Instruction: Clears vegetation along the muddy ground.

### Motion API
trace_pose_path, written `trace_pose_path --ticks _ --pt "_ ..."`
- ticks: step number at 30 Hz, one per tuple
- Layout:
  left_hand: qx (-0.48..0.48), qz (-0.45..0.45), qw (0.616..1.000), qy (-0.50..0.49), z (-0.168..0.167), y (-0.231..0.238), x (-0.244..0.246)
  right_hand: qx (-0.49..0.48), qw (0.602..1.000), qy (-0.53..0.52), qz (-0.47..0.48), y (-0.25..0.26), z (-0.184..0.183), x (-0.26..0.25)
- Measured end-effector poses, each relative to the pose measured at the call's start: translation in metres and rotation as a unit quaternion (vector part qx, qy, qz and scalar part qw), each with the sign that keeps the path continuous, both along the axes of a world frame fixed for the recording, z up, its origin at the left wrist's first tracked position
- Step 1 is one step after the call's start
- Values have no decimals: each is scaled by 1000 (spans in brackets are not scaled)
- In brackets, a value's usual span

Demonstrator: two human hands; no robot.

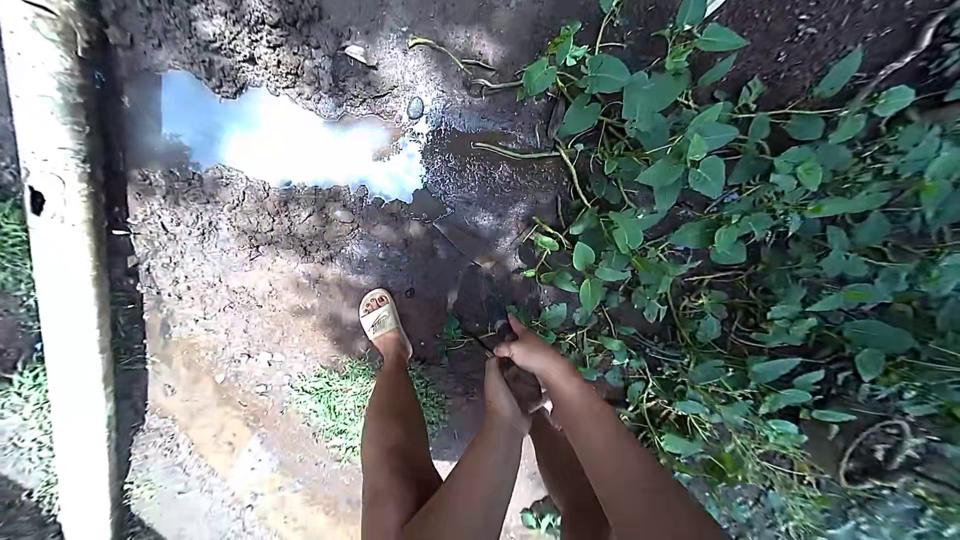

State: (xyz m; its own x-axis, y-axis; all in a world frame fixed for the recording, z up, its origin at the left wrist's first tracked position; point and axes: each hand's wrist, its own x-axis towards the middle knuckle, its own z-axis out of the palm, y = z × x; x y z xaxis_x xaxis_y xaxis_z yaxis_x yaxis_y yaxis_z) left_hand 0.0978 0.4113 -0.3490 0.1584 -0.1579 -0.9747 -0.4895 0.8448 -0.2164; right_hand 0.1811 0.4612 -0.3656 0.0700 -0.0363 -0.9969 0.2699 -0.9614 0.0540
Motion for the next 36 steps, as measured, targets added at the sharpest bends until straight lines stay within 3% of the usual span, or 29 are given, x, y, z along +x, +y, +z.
trace_pose_path --ticks 6,11,15,17,20,22,25,26,28,29,31,34,36 --pt "-59 147 987 4 -7 57 4 -18 1000 -2 13 41 -9 -8" --pt "-33 149 988 5 -24 69 5 -29 999 -11 -25 57 -19 -11" --pt "-17 134 990 40 -39 53 11 -8 999 -28 -35 41 -37 -7" --pt "-1 65 992 104 -49 33 5 5 999 -26 -32 26 -47 -10" --pt "-23 -185 951 248 -58 2 -14 -1 999 -30 -19 -8 -56 -28" --pt "-2 -304 916 263 -60 -1 -24 4 999 -38 3 -34 -72 -49" --pt "69 -397 870 284 -62 2 -26 113 987 -116 -2 -85 -109 -88" --pt "90 -412 862 282 -60 2 -27 127 983 -128 -18 -86 -107 -94" --pt "107 -406 871 255 -49 5 -27 36 998 -41 -32 -57 -85 -78" --pt "107 -394 881 239 -42 10 -26 31 998 -47 -41 -57 -86 -76" --pt "118 -379 891 223 -30 19 -20 40 995 -83 -30 -76 -109 -73" --pt "162 -340 894 240 -37 9 -21 33 990 -140 -9 -112 -167 -65" --pt "156 -300 913 230 -37 4 -19 26 990 -125 -58 -105 -170 -52"
